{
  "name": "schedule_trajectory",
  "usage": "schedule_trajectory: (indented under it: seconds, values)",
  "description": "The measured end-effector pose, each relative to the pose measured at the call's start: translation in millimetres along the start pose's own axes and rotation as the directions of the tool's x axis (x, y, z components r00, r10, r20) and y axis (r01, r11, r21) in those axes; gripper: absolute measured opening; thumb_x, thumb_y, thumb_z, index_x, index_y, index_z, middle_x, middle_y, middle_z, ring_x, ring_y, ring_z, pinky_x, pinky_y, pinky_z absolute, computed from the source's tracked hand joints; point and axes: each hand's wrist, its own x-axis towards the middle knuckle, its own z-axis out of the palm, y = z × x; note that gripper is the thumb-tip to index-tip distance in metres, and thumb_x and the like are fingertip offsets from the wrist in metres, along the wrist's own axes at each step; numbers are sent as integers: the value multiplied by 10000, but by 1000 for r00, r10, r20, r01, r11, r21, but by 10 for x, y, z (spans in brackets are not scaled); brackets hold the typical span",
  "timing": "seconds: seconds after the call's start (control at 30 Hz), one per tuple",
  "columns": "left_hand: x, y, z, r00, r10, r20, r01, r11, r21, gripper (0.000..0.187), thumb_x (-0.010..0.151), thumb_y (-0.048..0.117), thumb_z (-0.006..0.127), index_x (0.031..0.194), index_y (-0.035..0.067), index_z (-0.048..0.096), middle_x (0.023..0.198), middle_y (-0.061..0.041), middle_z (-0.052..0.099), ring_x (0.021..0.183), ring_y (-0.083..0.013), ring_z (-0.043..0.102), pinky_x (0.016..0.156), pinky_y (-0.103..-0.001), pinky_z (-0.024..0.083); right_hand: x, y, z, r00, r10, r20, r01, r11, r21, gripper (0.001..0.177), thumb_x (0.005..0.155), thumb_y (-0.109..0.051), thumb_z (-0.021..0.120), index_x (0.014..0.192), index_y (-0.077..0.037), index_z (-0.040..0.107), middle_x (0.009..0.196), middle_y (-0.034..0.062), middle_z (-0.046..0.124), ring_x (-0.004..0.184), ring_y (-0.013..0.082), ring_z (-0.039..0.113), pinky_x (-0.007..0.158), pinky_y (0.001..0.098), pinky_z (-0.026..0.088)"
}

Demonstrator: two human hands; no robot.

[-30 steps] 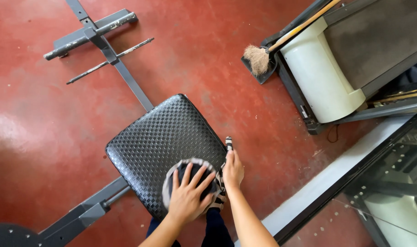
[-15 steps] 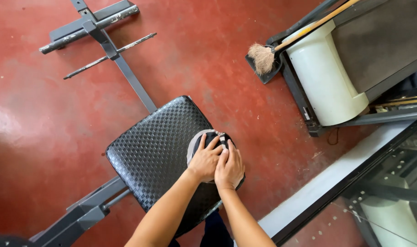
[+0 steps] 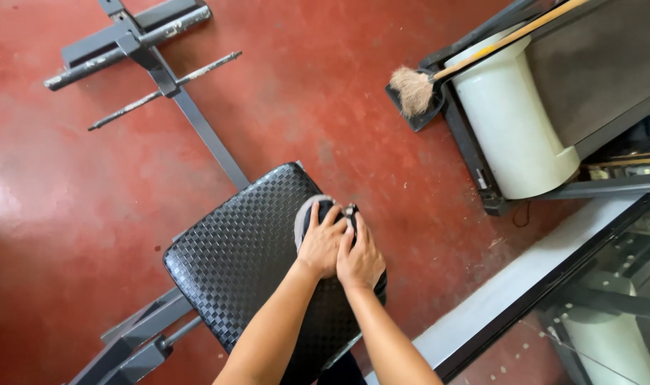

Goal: Cleaning a piece of gym equipment with wet cloths.

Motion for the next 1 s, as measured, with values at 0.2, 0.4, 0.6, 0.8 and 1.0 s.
schedule_trajectory:
  seconds: [0.2,0.4,0.6,0.8,1.0]
  values:
    - [161,-405,-112,984,-164,-73,169,984,61,341,886,325,529,1129,173,712,1365,-20,564,1480,-385,318,1123,-791,139,403,-246,488,993,-114,18,112,991,72,368,1005,-375,531,1335,-303,675,1191,-23,750,908,256,755,695,403,606]
    - [153,-921,-155,939,-324,-111,338,931,137,383,907,336,552,1224,174,693,1458,-26,525,1467,-446,293,1037,-827,211,683,-639,966,957,-286,40,279,952,123,377,1010,-398,527,1355,-314,654,1211,-28,733,945,248,757,726,412,615]
    - [-564,-1512,-137,893,-359,-273,433,850,300,243,830,379,594,942,190,698,1250,-40,623,1247,-356,500,809,-545,442,500,-1418,931,817,-576,17,569,810,143,391,968,-385,590,1287,-200,721,1339,83,685,1153,386,674,959,539,503]
    - [-1650,-1760,-374,761,-625,-174,646,703,298,284,869,451,557,1026,281,722,1182,20,568,977,-332,580,666,-517,487,-243,-2039,957,736,-656,170,562,731,388,463,1006,-456,507,1332,-179,684,1406,109,646,1279,403,614,1118,619,378]
    - [-1855,-1038,-733,581,-698,-419,813,516,269,304,880,431,547,1084,322,743,1333,76,539,1246,-320,505,785,-530,503,-604,-1882,583,613,-772,167,654,615,440,504,1041,-380,477,1488,-158,544,1487,167,564,1310,427,582,1107,603,413]
